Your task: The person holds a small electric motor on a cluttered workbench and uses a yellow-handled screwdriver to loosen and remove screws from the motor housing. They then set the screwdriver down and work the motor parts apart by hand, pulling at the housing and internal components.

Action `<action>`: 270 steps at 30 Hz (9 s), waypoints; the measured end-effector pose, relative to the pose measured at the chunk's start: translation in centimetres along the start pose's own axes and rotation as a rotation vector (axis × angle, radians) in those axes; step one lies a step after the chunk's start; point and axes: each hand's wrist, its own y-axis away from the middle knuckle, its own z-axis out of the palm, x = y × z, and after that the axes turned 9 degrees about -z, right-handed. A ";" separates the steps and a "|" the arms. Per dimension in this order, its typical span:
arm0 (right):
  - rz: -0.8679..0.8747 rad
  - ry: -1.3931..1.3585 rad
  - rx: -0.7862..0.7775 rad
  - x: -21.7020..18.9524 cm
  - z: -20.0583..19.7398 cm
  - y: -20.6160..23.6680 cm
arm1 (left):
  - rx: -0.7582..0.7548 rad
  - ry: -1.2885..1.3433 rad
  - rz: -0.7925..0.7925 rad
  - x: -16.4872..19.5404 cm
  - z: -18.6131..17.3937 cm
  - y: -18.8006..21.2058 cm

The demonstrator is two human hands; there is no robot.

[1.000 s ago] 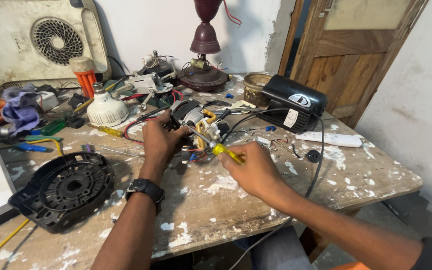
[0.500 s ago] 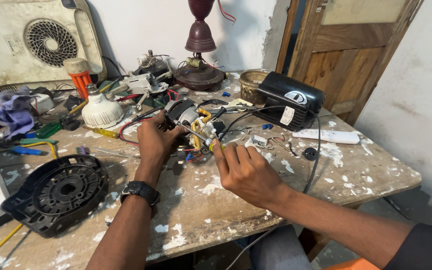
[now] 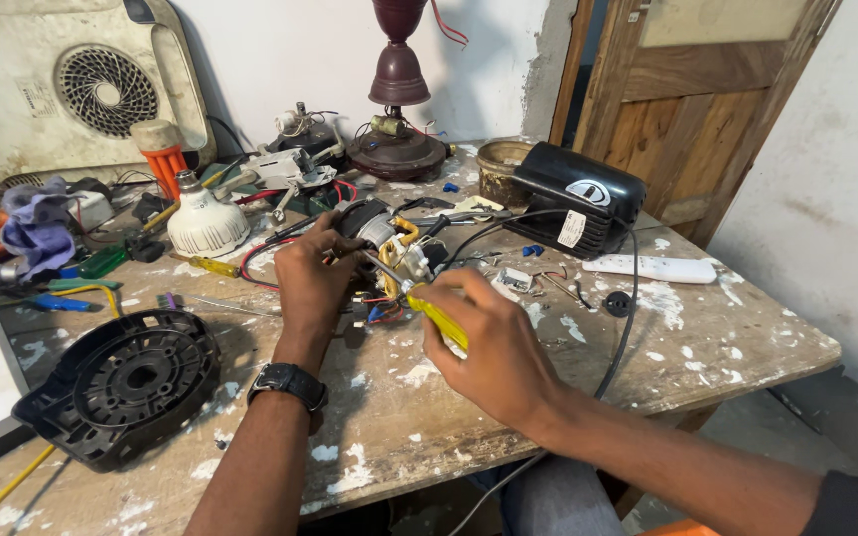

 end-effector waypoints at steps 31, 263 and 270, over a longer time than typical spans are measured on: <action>0.430 0.005 -0.282 0.2 1.1 -1.3 | -0.033 -0.151 -0.318 0.0 -0.2 -0.3; 1.251 -1.109 -0.059 3.5 -2.1 -1.2 | -0.027 -0.236 -0.163 1.0 -0.4 -0.2; 1.210 -1.106 -0.269 3.7 -2.4 -1.6 | -0.121 -0.200 -0.332 -0.1 -0.1 -0.6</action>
